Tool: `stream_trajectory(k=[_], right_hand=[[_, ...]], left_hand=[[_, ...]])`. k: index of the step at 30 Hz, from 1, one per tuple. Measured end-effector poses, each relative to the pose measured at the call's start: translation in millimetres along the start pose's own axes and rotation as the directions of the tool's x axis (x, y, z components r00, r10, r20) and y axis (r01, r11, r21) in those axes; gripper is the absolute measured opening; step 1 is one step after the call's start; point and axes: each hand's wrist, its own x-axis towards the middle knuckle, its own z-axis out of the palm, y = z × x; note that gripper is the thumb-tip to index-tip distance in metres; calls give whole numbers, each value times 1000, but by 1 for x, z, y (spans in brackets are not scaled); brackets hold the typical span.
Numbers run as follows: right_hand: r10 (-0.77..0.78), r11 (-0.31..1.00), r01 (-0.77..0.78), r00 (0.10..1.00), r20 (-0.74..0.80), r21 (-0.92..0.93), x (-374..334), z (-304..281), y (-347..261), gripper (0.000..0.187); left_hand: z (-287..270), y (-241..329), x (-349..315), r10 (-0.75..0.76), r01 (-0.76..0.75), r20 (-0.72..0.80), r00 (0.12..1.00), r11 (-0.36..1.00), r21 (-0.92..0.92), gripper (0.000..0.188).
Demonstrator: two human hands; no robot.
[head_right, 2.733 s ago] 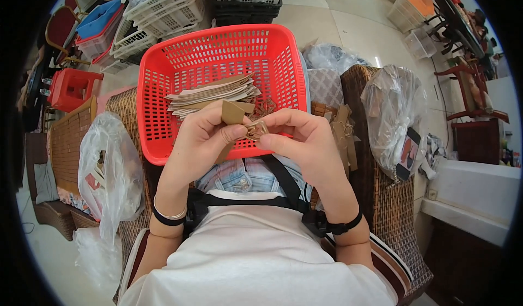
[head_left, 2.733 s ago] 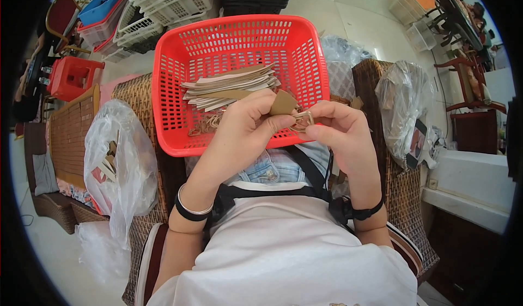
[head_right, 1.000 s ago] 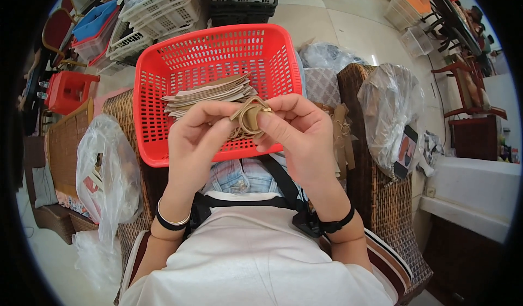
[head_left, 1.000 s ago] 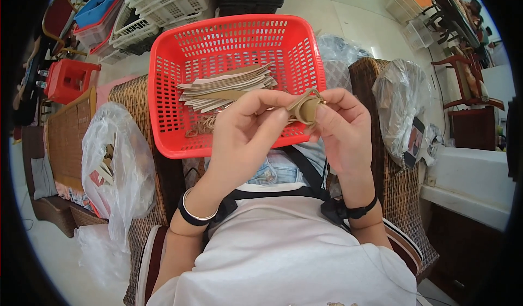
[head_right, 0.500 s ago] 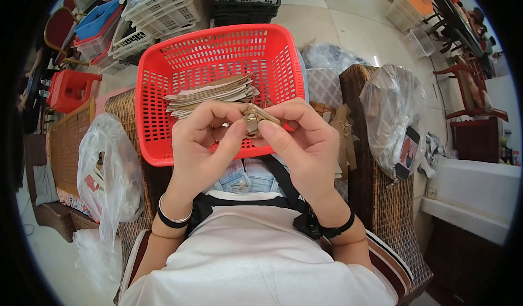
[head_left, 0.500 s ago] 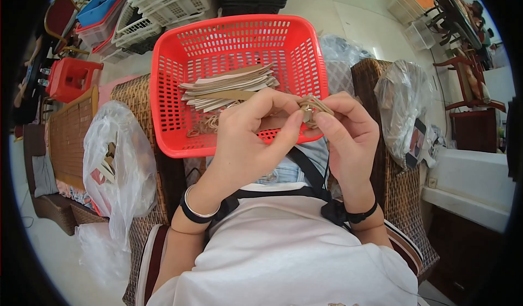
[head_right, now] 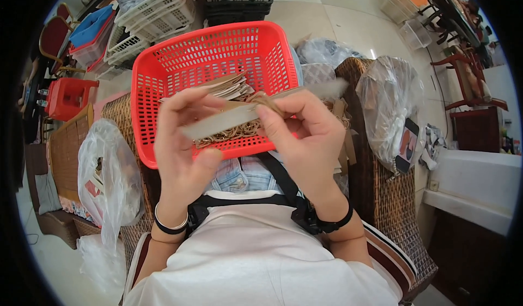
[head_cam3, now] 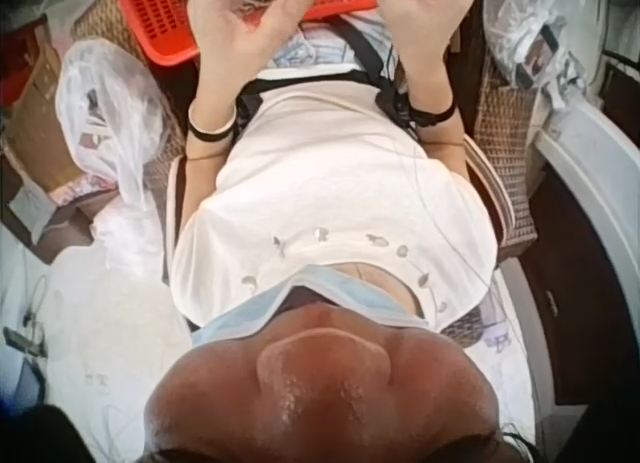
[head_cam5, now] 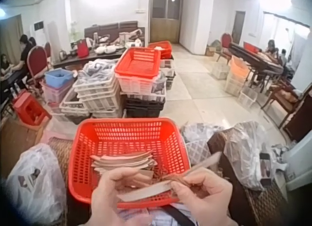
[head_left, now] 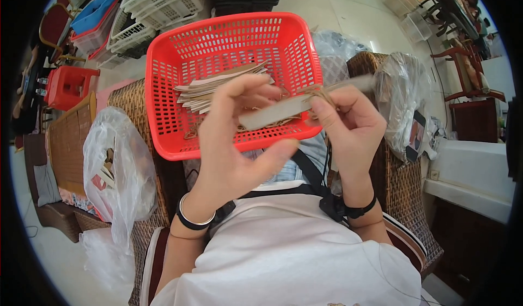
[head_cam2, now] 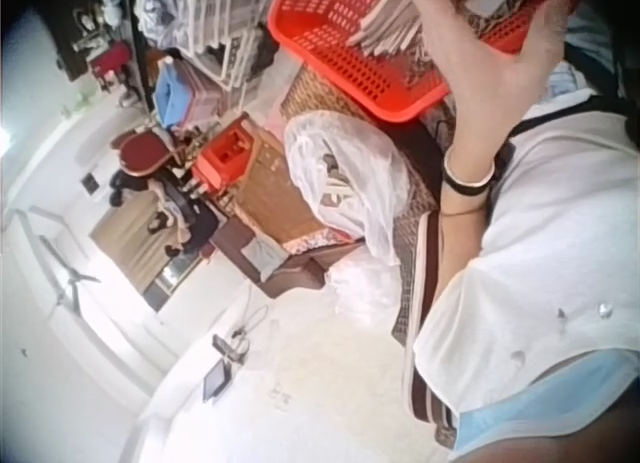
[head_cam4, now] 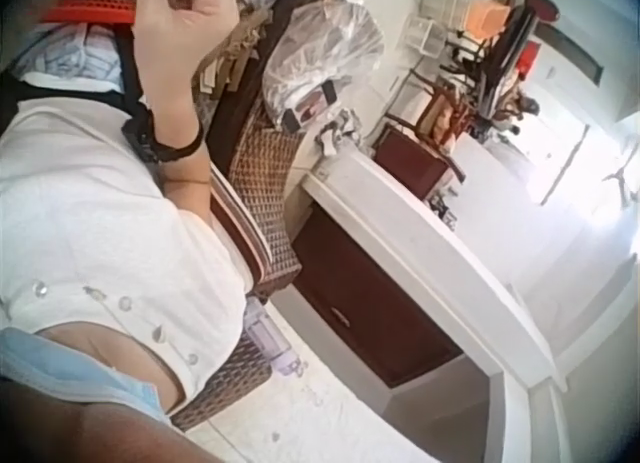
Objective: Assembling brown paper tags onto small metal rings and stacking them in a red basket.
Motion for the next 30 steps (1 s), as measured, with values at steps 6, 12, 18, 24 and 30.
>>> stream_trajectory(k=[6,12,18,24,30], right_hand=[[-152,982,154,988,28,-108,-4,-2,4,10],[-213,969,215,977,29,-118,-3,-5,7,12],[-471,770,467,876,106,-435,-4,1,14,12],[238,929,-282,951,196,240,3,-17,-6,5],[426,728,-607,765,482,319,7,-11,-4,11]], left_hand=[[-1,-9,-8,-285,278,172,943,958,65,13],[1,-6,-11,-300,297,118,947,954,40,11],[1,1,-11,-143,118,320,937,988,95,28],[-19,9,14,-188,150,337,922,979,135,41],[-18,-2,23,-469,595,578,668,803,-38,36]])
